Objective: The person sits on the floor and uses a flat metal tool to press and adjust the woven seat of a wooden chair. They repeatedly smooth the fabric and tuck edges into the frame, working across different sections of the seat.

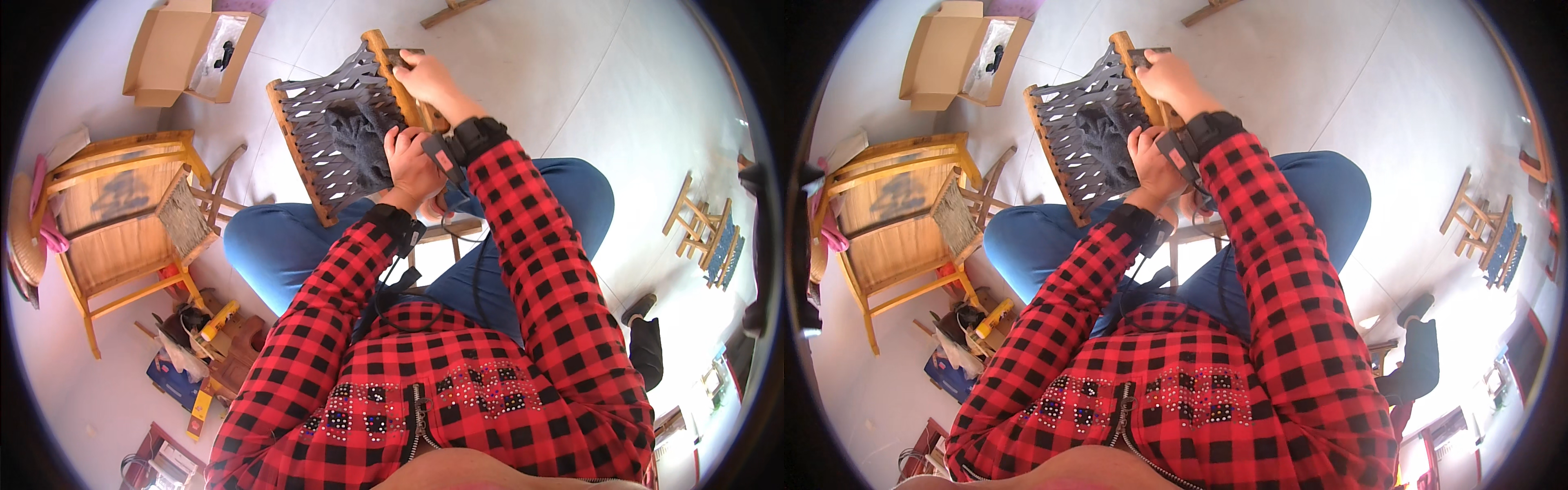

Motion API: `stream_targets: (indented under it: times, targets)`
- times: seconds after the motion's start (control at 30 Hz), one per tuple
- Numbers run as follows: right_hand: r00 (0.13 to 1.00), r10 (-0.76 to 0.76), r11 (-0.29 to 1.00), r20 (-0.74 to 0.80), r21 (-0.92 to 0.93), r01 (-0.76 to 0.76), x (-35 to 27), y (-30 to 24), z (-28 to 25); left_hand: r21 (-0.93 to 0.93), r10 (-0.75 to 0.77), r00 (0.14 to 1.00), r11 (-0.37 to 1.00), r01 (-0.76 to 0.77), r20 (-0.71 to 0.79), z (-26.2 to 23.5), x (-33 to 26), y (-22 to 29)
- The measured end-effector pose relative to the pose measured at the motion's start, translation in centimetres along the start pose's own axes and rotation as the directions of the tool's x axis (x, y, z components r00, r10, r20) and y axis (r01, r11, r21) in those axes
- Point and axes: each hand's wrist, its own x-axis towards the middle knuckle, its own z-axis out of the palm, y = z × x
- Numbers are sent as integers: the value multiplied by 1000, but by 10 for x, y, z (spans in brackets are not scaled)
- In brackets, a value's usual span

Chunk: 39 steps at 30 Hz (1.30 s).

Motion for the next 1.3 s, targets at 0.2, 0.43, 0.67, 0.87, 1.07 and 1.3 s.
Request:
stream_targets:
  times: [0.2, 0.43, 0.67, 0.87, 1.07, 1.3]
  targets:
    - [999, 32, 999, 16, 1, -32, 1, -1, -1, 22, 21, 999, 1000, -21, -31, 1, 2, 1]
    - [994, -28, 999, -103, -39, 24, 31, -8, 4, 11, 9, 999, 1000, -8, -53, -2, 3, 3]
    - [984, -85, 989, -157, -135, 64, 41, -13, 8, 45, 34, 997, 998, -31, -63, 2, 0, -1]
    - [982, 17, 986, -186, 166, 15, -22, 26, 8, -19, 6, 1000, 1000, -5, 16, 4, 0, -8]
    - [891, 229, 951, -393, 284, -119, -83, 56, 33, -265, -88, 996, 961, 83, -9, -10, 0, -42]
    - [953, 238, 971, -186, 14, -240, -117, 37, 62, 21, -415, 908, 909, 417, -57, -58, 50, -108]
